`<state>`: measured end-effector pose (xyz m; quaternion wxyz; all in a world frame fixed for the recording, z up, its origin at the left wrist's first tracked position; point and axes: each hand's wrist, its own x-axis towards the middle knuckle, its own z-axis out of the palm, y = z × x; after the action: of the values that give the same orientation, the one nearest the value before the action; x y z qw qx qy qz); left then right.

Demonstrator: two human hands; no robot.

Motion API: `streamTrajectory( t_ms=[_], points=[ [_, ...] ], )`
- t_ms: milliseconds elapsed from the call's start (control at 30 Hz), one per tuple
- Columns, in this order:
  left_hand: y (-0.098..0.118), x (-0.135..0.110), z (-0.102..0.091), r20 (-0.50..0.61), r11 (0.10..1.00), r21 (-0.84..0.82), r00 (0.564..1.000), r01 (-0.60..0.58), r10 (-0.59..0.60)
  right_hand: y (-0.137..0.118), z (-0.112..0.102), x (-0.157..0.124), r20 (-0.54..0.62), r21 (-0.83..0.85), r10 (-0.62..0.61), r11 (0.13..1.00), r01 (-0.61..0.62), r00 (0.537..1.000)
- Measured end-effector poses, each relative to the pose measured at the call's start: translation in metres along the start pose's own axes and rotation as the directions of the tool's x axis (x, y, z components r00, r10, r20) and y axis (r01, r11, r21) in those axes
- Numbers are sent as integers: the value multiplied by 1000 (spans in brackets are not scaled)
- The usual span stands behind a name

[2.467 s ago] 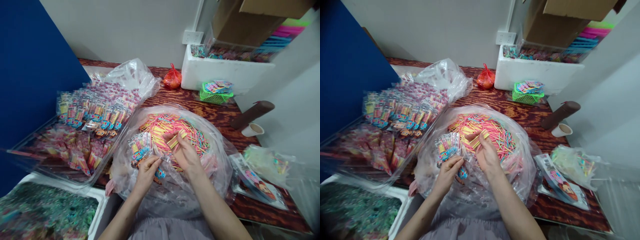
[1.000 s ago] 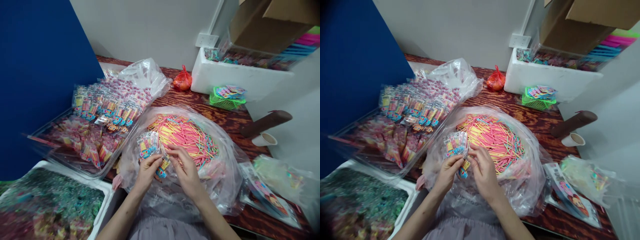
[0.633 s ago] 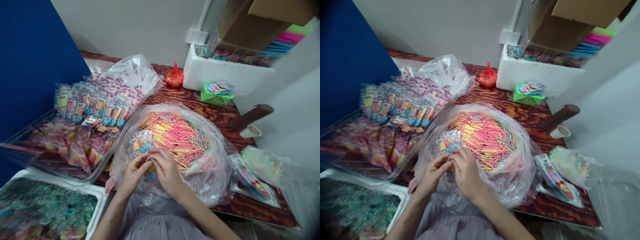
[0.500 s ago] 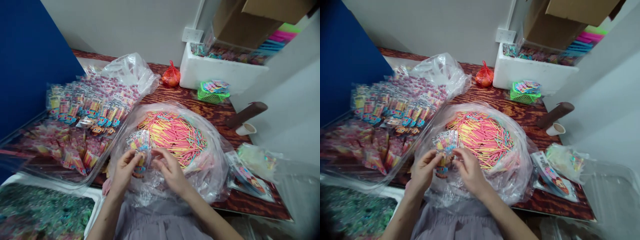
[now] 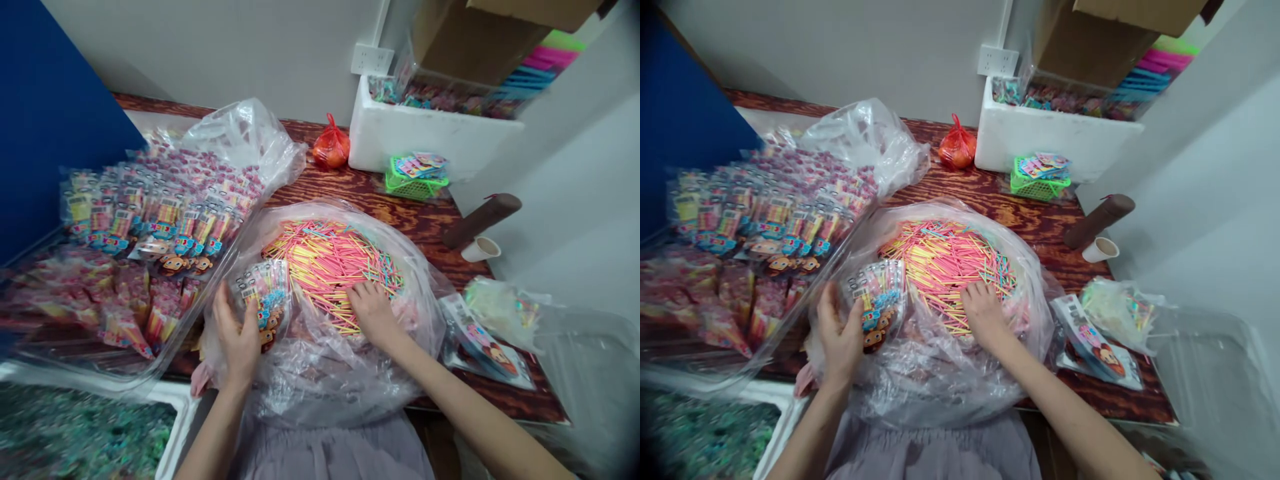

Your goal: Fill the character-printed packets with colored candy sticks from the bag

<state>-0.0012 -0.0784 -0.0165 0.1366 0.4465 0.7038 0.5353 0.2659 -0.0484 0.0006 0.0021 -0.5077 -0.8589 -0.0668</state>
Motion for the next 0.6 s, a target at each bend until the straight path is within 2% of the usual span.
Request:
streamTrajectory(
  t_ms=[133,233,400,600],
  points=[
    [19,-4,-7,0,993,64,995,-97,98,-10,8,8,29,-96,-47,994,50,998],
    [29,-4,-11,25,987,63,989,-147,146,-7,12,13,46,-85,-63,994,67,997],
    [41,-8,-16,116,989,22,983,-147,144,13,9,15,37,100,5,995,-9,999],
    [43,-16,-13,239,989,-21,960,-143,144,29,11,18,29,327,121,937,-124,992]
  ],
)
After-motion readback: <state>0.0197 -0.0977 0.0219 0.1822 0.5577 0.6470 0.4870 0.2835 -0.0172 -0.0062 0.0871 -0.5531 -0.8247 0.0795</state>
